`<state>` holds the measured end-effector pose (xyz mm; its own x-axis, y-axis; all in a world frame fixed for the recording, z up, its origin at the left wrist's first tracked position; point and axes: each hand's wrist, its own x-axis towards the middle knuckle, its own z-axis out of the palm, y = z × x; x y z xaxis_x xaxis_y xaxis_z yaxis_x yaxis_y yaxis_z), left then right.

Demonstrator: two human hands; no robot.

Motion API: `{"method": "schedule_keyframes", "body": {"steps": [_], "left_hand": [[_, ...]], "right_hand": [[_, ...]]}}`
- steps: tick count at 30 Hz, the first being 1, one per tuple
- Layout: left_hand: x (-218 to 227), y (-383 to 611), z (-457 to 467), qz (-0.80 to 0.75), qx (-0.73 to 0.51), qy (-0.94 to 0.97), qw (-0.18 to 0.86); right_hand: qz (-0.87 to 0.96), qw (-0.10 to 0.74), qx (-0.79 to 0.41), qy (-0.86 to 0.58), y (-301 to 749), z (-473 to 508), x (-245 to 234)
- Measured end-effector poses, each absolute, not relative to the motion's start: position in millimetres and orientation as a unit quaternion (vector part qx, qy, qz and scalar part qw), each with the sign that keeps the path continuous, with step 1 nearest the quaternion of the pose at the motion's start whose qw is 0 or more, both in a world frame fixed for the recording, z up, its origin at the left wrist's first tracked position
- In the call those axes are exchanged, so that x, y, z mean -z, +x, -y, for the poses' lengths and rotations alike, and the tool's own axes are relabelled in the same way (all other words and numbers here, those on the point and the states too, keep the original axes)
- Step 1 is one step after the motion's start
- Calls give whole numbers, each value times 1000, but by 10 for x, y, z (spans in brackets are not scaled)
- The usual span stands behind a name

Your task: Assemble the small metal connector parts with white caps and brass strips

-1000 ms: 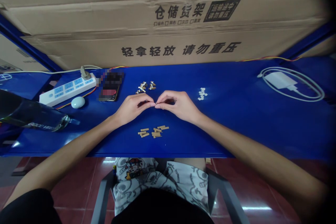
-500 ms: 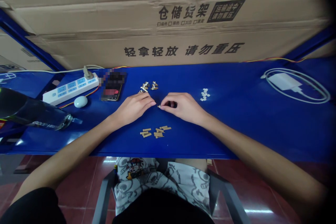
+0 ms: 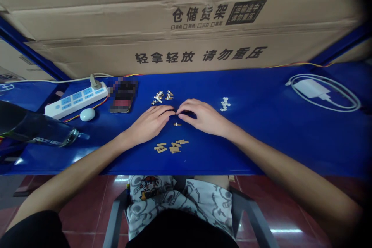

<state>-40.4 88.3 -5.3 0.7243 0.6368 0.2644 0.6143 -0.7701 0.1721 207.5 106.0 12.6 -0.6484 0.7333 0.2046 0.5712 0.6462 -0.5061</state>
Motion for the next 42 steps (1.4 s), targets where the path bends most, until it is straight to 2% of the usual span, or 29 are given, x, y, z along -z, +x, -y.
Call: {"method": "schedule_keyframes", "body": {"steps": [10, 18, 25, 36, 42], "left_hand": [[76, -409, -890, -350, -164, 919, 77], [7, -409, -892, -344, -167, 919, 97], [-21, -400, -896, -340, -173, 918, 108], [25, -417, -920, -329, -155, 929, 71], [30, -407, -904, -340, -150, 926, 70]], "right_hand": [[914, 145, -105, -363, 2214, -1106, -88], [929, 123, -178, -301, 2286, -1084, -211], [933, 170, -144, -281, 2119, -1017, -160], [943, 142, -119, -276, 2128, -1000, -199], [925, 152, -114, -328, 2155, -1049, -131]]}}
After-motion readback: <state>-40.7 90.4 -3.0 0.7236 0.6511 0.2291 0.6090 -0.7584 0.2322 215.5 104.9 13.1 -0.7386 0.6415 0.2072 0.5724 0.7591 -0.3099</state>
